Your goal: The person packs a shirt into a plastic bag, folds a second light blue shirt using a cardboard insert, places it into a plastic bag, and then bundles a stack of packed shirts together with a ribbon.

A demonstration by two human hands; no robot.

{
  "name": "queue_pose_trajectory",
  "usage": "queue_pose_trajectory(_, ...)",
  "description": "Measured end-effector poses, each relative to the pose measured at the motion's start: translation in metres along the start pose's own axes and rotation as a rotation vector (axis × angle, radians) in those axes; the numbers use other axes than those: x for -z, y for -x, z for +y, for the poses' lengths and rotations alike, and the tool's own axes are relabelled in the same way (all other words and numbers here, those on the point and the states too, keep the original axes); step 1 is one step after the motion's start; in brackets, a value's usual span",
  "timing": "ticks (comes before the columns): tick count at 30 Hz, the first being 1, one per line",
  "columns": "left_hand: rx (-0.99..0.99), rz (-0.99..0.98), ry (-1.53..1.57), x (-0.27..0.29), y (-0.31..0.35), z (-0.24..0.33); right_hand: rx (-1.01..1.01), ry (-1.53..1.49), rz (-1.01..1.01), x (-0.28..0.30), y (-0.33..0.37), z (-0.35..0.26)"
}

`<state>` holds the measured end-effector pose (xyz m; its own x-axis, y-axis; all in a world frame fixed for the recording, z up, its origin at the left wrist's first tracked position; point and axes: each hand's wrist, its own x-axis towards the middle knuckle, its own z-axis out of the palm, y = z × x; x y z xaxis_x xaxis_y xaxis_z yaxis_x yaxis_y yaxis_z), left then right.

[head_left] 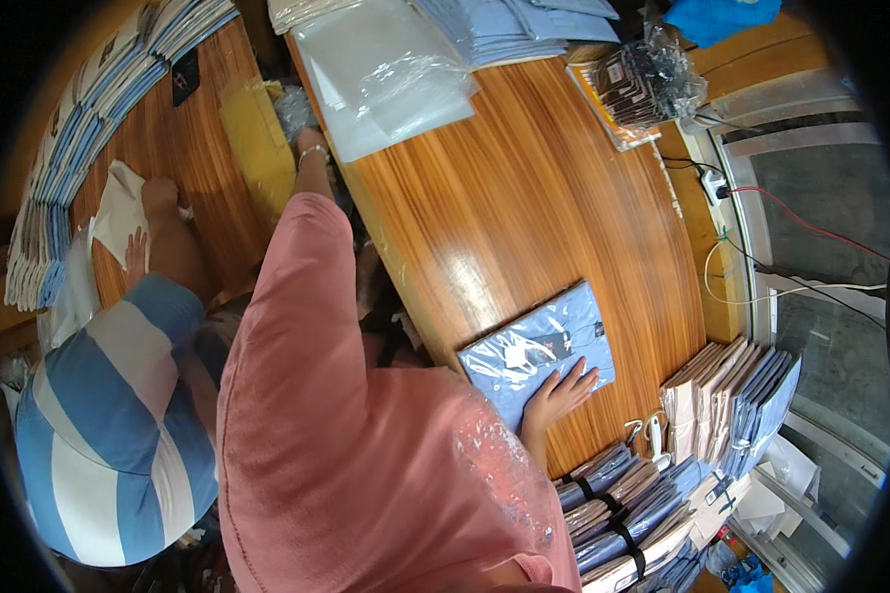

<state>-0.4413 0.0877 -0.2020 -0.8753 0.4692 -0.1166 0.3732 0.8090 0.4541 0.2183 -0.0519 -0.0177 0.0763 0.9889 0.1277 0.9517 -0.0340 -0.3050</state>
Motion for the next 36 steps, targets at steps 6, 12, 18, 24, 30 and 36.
queue_pose_trajectory(6,0.129,-0.270,0.292,0.000,-0.025,-0.017,0.027,-0.034,0.015,0.001,-0.002,-0.002)
queue_pose_trajectory(12,-0.005,-0.209,-0.017,-0.012,-0.020,-0.007,0.001,-0.012,0.012,-0.003,-0.001,0.000)
queue_pose_trajectory(18,-0.125,-0.187,-0.290,-0.022,-0.011,-0.013,0.002,-0.016,0.009,-0.003,-0.001,0.001)
queue_pose_trajectory(24,-0.296,-0.179,-0.543,-0.027,-0.012,-0.018,-0.004,-0.021,0.009,-0.002,0.000,0.001)
queue_pose_trajectory(30,-0.497,-0.135,-0.759,-0.028,-0.015,-0.027,0.005,-0.028,0.013,-0.003,-0.001,0.001)
queue_pose_trajectory(36,-0.538,-0.152,-0.783,-0.022,-0.015,-0.026,0.008,-0.026,0.014,-0.001,-0.001,-0.001)
